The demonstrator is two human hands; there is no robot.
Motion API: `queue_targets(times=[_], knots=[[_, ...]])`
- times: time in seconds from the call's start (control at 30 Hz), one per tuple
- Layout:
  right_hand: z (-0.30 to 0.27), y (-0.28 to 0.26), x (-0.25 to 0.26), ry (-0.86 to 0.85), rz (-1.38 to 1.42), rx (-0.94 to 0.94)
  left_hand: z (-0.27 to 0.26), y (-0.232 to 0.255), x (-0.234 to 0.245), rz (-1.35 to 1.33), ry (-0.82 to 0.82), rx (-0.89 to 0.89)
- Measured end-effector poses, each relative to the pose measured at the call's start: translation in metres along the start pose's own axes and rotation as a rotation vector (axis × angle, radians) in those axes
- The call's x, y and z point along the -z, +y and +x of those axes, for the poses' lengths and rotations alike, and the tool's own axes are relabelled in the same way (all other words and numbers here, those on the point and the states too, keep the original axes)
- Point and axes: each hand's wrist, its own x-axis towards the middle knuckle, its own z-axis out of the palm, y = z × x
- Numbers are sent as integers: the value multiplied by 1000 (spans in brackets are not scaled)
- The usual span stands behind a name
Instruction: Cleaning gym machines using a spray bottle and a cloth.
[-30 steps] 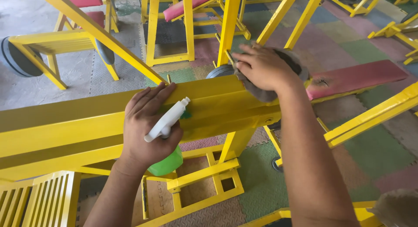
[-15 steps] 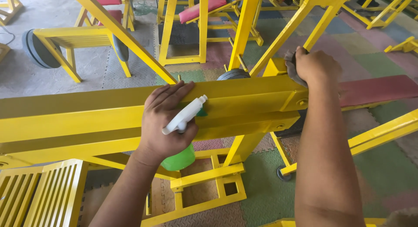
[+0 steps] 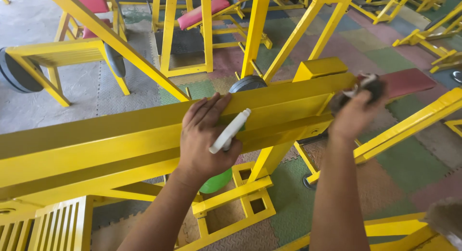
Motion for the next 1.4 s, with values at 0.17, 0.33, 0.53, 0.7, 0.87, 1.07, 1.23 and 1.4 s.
queue_targets(times=[0.17,0.33,0.53,0.7,0.87,1.07,1.23,1.4], knots=[[-21,-39,18,162,368,-410,-6,-6,7,-53,-39,-14],[-133,-42,-29,56,-177,-109,-10,-12,14,-91,-74,-49],[-229,-55,-72,-311,-733,328,-7,-16,24,-109,-145,-104],[-180,-77,-52,-780,-731,372,-5,-15,29,-115,-196,-88],[-113,-49,-2,-623,-903,253,-3,-15,30,-91,-226,-84],[-144,-30,-19,-558,-875,231,-4,-14,27,-82,-227,-43],[-155,-70,-29,-708,-669,262,-3,-10,23,-71,-237,-35],[-93,-24,13,-681,-712,303,-2,-6,21,-49,-240,-35]])
